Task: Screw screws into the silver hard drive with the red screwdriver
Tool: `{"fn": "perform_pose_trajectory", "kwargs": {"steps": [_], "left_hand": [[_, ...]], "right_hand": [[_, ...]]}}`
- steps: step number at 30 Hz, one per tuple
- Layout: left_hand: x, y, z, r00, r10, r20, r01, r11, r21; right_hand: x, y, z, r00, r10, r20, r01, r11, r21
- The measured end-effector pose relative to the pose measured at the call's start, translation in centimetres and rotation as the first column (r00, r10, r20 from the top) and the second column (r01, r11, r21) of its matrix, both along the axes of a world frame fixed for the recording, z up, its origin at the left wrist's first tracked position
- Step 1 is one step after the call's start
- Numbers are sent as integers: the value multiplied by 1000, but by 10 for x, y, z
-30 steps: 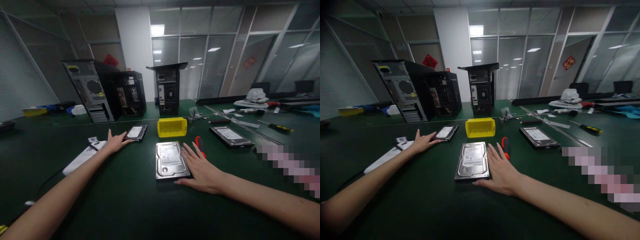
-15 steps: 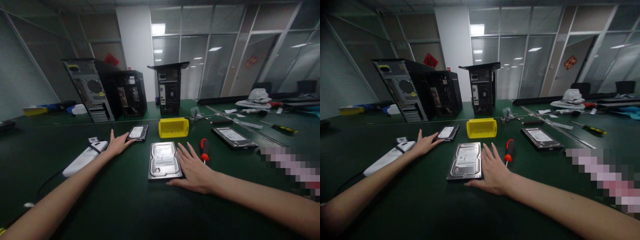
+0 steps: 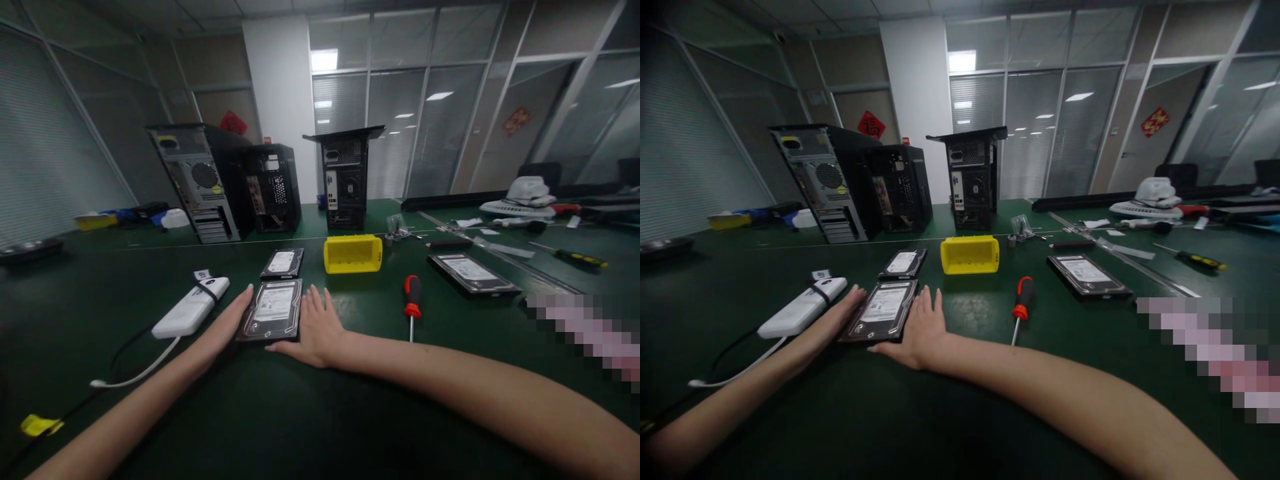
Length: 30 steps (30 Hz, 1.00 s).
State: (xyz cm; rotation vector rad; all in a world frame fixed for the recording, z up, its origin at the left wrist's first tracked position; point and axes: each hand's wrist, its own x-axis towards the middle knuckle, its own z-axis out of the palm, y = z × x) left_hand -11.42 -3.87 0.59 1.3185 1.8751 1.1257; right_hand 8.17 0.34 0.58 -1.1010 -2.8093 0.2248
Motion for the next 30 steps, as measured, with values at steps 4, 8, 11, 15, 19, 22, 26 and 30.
{"fn": "perform_pose_trajectory", "kwargs": {"steps": [4,8,11,15,19,22,26,30], "left_hand": [[1,4,2,992,58,115,-58,998,-4],[8,3,5,987,113,119,-120,991,53],[9,4,4,988,115,104,-123,990,73],[4,12,1,993,101,66,-107,990,95],[-3,17,-4,994,100,40,-104,989,106],[-5,19,-5,992,84,90,-93,990,103],[-5,26,-3,986,85,140,-97,992,85],[-8,35,-4,983,118,138,-130,989,75]], "right_hand": [[-11,0,-1,999,-5,-44,6,1000,24],[-16,1,-3,996,-22,-81,24,999,31],[-19,3,-5,996,-26,-82,28,999,21],[-23,4,-4,996,-39,-82,41,999,15],[-25,4,-2,996,-50,-74,51,999,15],[-26,6,-2,996,-55,-76,56,998,13],[-29,9,-5,994,-66,-86,67,998,8],[-31,10,-3,995,-77,-69,78,997,6]]}}
